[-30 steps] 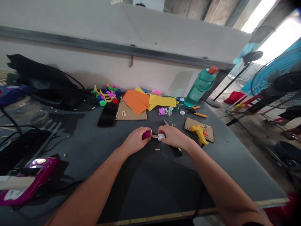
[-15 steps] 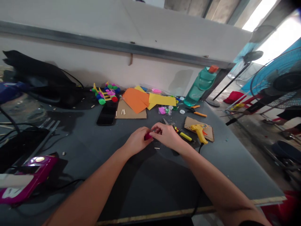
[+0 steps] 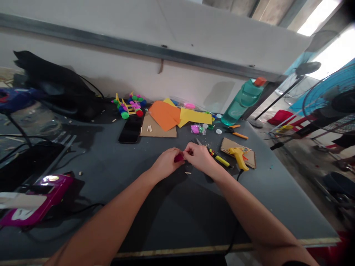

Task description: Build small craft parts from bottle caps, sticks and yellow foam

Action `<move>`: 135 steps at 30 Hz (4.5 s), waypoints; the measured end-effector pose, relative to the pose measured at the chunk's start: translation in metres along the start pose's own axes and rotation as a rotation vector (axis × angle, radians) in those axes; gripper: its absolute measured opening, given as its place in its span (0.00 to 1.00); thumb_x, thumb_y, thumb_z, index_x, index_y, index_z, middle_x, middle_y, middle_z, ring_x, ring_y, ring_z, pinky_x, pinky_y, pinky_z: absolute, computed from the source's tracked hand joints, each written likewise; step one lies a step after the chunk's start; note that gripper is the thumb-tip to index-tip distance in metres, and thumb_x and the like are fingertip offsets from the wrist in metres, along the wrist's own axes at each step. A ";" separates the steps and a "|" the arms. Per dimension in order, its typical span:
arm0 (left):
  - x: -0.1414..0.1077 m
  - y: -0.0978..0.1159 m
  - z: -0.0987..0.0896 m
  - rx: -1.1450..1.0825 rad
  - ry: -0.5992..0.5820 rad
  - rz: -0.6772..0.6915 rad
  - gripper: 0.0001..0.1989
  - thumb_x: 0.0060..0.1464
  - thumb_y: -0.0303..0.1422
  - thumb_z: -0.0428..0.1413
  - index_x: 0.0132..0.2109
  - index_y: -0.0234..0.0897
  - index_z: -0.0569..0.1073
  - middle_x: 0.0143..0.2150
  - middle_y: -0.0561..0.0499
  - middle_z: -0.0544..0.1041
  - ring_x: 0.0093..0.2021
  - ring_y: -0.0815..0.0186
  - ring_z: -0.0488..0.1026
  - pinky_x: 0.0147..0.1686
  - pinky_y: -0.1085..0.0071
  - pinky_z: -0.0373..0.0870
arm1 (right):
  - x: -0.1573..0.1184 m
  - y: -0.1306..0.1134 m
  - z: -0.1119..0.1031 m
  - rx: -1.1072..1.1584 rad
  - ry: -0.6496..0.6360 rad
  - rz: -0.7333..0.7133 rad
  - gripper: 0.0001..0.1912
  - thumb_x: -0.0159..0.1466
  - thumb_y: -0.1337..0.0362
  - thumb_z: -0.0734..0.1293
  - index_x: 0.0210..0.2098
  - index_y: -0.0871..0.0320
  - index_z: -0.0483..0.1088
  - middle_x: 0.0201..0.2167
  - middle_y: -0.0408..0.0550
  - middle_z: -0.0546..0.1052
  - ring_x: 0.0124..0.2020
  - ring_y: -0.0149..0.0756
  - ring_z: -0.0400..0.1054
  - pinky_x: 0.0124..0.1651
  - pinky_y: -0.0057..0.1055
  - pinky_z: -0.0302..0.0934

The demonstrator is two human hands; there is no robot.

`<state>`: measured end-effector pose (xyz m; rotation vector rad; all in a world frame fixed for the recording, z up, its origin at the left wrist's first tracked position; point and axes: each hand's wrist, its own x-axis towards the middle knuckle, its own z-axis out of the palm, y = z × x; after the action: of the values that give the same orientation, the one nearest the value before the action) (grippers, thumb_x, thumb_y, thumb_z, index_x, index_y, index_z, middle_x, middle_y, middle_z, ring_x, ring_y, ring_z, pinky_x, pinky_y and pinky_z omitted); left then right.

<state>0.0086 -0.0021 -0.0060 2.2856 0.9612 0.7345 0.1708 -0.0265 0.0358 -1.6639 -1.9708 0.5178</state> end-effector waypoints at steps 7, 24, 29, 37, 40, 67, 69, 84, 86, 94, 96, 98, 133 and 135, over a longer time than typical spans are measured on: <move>0.001 -0.001 0.001 -0.026 0.009 -0.001 0.08 0.51 0.31 0.57 0.40 0.37 0.72 0.39 0.50 0.74 0.38 0.64 0.71 0.38 0.68 0.66 | 0.000 -0.001 -0.001 0.013 -0.021 0.026 0.05 0.57 0.67 0.62 0.25 0.57 0.66 0.17 0.38 0.69 0.20 0.27 0.63 0.25 0.23 0.52; 0.001 -0.002 -0.001 -0.019 -0.006 0.001 0.09 0.50 0.31 0.58 0.41 0.37 0.71 0.38 0.50 0.73 0.37 0.64 0.70 0.37 0.68 0.65 | 0.001 0.004 0.001 0.052 -0.006 0.012 0.04 0.57 0.67 0.63 0.25 0.57 0.67 0.20 0.39 0.72 0.23 0.27 0.65 0.27 0.23 0.55; 0.001 -0.003 -0.001 -0.003 -0.001 0.023 0.10 0.51 0.32 0.57 0.41 0.37 0.71 0.40 0.49 0.74 0.39 0.62 0.71 0.39 0.66 0.67 | 0.000 0.000 -0.008 0.109 -0.060 0.061 0.08 0.56 0.60 0.67 0.33 0.56 0.71 0.23 0.40 0.75 0.26 0.30 0.69 0.28 0.24 0.57; -0.002 -0.002 -0.001 -0.008 0.062 0.062 0.14 0.48 0.32 0.59 0.44 0.39 0.71 0.45 0.48 0.73 0.47 0.60 0.69 0.49 0.62 0.65 | -0.005 0.001 -0.050 0.131 0.114 0.044 0.16 0.62 0.54 0.61 0.44 0.57 0.68 0.22 0.41 0.74 0.27 0.33 0.70 0.32 0.28 0.60; 0.000 0.000 -0.001 -0.033 0.117 0.087 0.13 0.51 0.32 0.57 0.45 0.39 0.71 0.45 0.48 0.73 0.47 0.61 0.69 0.50 0.61 0.65 | -0.014 0.009 -0.053 0.073 0.152 0.051 0.13 0.62 0.56 0.60 0.42 0.56 0.69 0.23 0.42 0.74 0.26 0.33 0.69 0.31 0.28 0.59; 0.010 0.002 0.002 -0.233 0.071 0.094 0.11 0.58 0.30 0.49 0.44 0.37 0.73 0.42 0.48 0.74 0.44 0.65 0.71 0.47 0.67 0.66 | -0.037 0.037 0.004 -0.236 0.100 -0.164 0.23 0.56 0.70 0.63 0.52 0.59 0.63 0.39 0.50 0.75 0.45 0.43 0.64 0.49 0.39 0.55; 0.010 0.003 0.004 -0.292 0.071 0.050 0.11 0.58 0.33 0.49 0.45 0.37 0.73 0.42 0.49 0.75 0.42 0.66 0.72 0.44 0.69 0.67 | -0.036 0.037 0.005 -0.233 0.105 -0.159 0.23 0.56 0.70 0.63 0.52 0.59 0.62 0.38 0.50 0.75 0.44 0.43 0.64 0.49 0.39 0.54; 0.010 0.006 0.005 -0.260 -0.004 -0.053 0.10 0.57 0.36 0.48 0.39 0.37 0.72 0.31 0.53 0.74 0.31 0.69 0.71 0.34 0.73 0.66 | -0.039 0.038 0.003 -0.240 0.079 -0.166 0.23 0.58 0.68 0.63 0.53 0.58 0.62 0.40 0.51 0.75 0.45 0.43 0.63 0.50 0.39 0.53; 0.009 0.006 0.005 -0.232 -0.004 -0.035 0.10 0.58 0.35 0.48 0.40 0.37 0.71 0.31 0.53 0.74 0.32 0.68 0.71 0.35 0.73 0.65 | -0.040 0.037 0.003 -0.238 0.082 -0.169 0.23 0.58 0.68 0.63 0.53 0.58 0.62 0.40 0.51 0.75 0.45 0.43 0.63 0.50 0.39 0.53; 0.007 0.006 0.007 -0.155 0.018 -0.002 0.09 0.57 0.34 0.48 0.40 0.38 0.71 0.33 0.52 0.75 0.35 0.66 0.71 0.38 0.70 0.66 | -0.041 0.038 0.002 -0.258 0.082 -0.167 0.22 0.58 0.67 0.63 0.53 0.58 0.63 0.40 0.51 0.75 0.46 0.43 0.63 0.50 0.40 0.53; 0.006 0.006 0.008 -0.149 0.031 0.000 0.10 0.57 0.33 0.47 0.41 0.38 0.72 0.35 0.51 0.75 0.37 0.65 0.72 0.40 0.69 0.66 | -0.041 0.038 0.002 -0.262 0.086 -0.167 0.22 0.58 0.67 0.64 0.52 0.58 0.63 0.40 0.51 0.75 0.46 0.43 0.63 0.50 0.39 0.54; 0.006 0.005 0.008 -0.152 0.042 0.012 0.10 0.57 0.31 0.47 0.42 0.38 0.72 0.37 0.50 0.76 0.39 0.64 0.72 0.42 0.68 0.66 | -0.041 0.037 0.003 -0.262 0.088 -0.166 0.22 0.58 0.67 0.64 0.52 0.58 0.63 0.40 0.51 0.75 0.45 0.44 0.63 0.49 0.40 0.54; -0.002 0.008 -0.005 -0.088 0.030 0.062 0.16 0.48 0.27 0.58 0.46 0.38 0.69 0.46 0.48 0.71 0.48 0.61 0.66 0.50 0.63 0.63 | -0.045 0.050 0.002 -0.170 0.300 -0.196 0.15 0.59 0.67 0.63 0.47 0.55 0.67 0.41 0.49 0.75 0.44 0.42 0.66 0.51 0.42 0.56; -0.001 0.007 -0.005 -0.066 0.021 0.053 0.15 0.49 0.27 0.58 0.46 0.38 0.69 0.45 0.49 0.71 0.47 0.60 0.66 0.50 0.62 0.63 | -0.044 0.045 0.001 -0.164 0.304 -0.195 0.14 0.60 0.67 0.63 0.46 0.55 0.68 0.39 0.48 0.76 0.43 0.42 0.66 0.50 0.42 0.56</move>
<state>0.0076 -0.0060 0.0019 2.2576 0.8762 0.8027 0.2114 -0.0616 0.0026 -1.5177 -1.9588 0.0287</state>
